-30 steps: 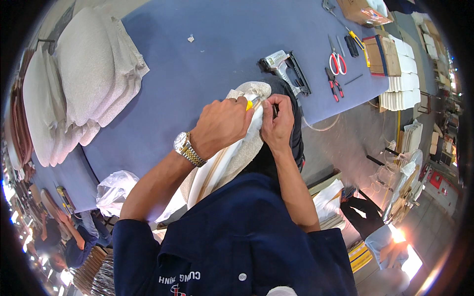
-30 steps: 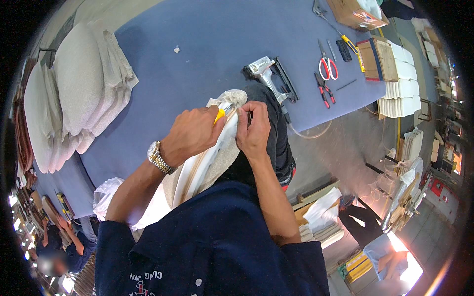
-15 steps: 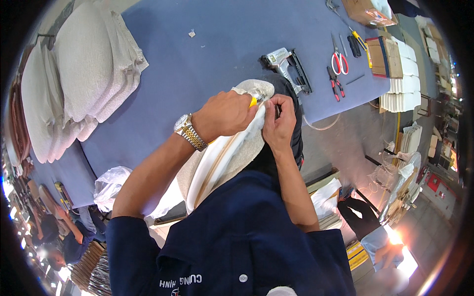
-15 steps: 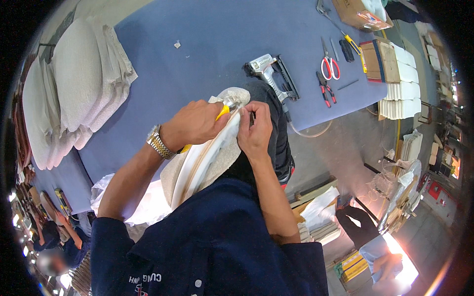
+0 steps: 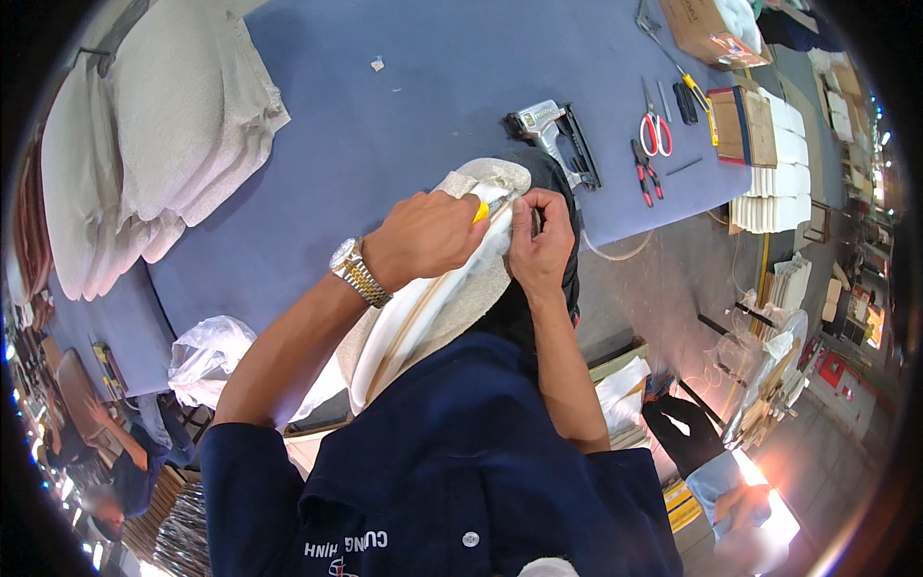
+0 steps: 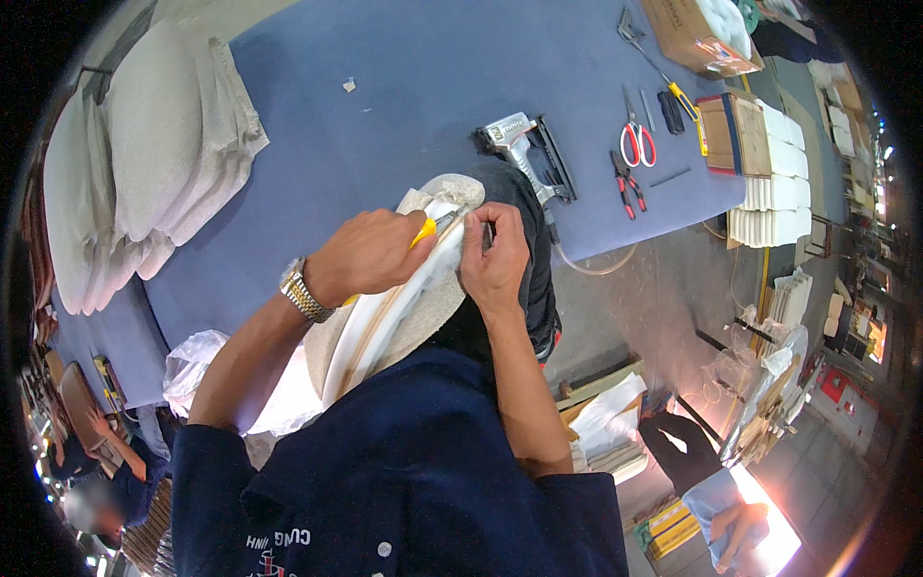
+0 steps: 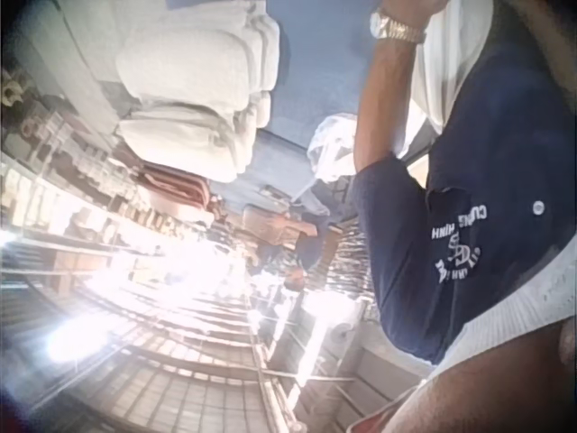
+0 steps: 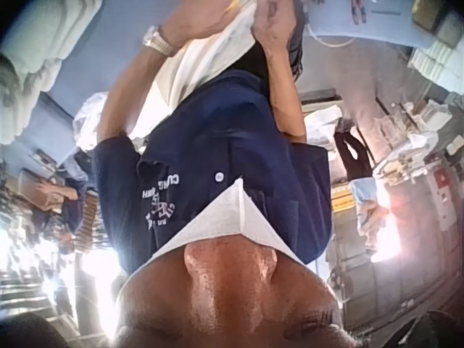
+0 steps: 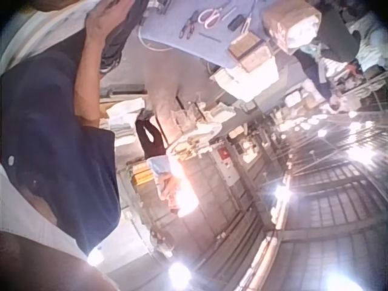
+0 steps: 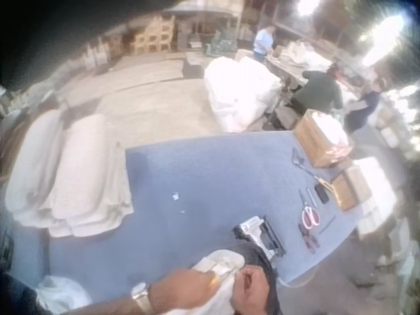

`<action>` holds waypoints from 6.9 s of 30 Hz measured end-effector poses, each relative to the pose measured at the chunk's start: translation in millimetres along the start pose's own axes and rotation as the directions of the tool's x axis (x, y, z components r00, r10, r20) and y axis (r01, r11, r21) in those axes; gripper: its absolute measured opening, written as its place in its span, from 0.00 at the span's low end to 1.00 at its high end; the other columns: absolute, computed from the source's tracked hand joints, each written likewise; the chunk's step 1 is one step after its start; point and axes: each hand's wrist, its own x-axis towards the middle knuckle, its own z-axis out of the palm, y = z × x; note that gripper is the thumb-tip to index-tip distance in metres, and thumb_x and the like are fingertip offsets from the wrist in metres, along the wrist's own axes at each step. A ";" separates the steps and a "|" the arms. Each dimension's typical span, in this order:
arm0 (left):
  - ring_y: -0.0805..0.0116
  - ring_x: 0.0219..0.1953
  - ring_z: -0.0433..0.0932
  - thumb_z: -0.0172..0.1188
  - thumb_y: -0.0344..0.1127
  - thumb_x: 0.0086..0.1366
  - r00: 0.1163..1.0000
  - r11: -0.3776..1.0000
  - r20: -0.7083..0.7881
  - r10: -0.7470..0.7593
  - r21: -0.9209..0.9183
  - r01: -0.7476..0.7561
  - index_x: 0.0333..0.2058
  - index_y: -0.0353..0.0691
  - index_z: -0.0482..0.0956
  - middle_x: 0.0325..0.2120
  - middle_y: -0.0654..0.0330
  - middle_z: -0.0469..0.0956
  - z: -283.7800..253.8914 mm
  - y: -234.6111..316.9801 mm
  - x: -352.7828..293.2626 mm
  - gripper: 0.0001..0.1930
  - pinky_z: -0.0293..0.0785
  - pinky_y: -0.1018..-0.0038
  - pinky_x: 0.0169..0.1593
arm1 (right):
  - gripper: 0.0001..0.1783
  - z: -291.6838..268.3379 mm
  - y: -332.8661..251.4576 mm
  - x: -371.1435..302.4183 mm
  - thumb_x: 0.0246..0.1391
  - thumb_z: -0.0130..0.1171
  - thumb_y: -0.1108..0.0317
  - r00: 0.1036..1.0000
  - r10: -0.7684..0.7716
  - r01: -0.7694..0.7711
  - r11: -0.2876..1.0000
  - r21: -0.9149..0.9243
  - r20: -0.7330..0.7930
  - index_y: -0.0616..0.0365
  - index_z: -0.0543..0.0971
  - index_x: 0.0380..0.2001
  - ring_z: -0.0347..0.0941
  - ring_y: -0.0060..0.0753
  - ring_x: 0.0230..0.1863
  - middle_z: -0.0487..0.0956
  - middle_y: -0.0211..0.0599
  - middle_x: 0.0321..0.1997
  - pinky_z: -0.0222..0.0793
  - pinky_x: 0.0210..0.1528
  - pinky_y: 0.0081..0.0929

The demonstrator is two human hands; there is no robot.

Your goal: The person trims excess fabric from a cushion cover using a utility knife, then folds and staples the edges to secure the fabric. They repeat this process on multiple cushion covers, handling each one individually.

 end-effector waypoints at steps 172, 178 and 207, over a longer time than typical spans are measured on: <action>0.48 0.60 0.74 0.61 0.31 0.67 0.728 0.994 -0.679 0.097 0.104 -0.035 0.56 0.49 0.83 0.63 0.48 0.72 25.0 -43.8 -31.4 0.19 0.74 0.60 0.60 | 0.19 73.7 -1.2 44.4 0.62 0.68 0.56 0.938 0.309 -0.347 0.851 0.395 0.158 0.63 0.78 0.39 0.75 0.30 0.41 0.77 0.39 0.42 0.72 0.46 0.28; 0.54 0.57 0.77 0.62 0.33 0.69 0.875 0.939 -0.478 -0.076 -0.330 -0.098 0.64 0.49 0.74 0.62 0.50 0.73 0.0 -65.3 -22.6 0.25 0.75 0.64 0.59 | 0.25 74.8 13.4 35.4 0.62 0.66 0.51 0.877 0.440 -0.479 0.764 0.433 0.194 0.66 0.76 0.42 0.74 0.41 0.53 0.76 0.49 0.51 0.69 0.56 0.34; 0.38 0.54 0.79 0.60 0.37 0.61 0.918 0.973 -0.330 -0.221 -0.007 0.232 0.70 0.45 0.63 0.53 0.42 0.80 -28.0 -55.0 65.4 0.37 0.75 0.51 0.56 | 0.23 62.7 -2.5 91.4 0.58 0.64 0.56 0.901 0.150 -0.169 0.986 0.011 0.408 0.56 0.68 0.49 0.80 0.65 0.36 0.82 0.54 0.32 0.72 0.38 0.54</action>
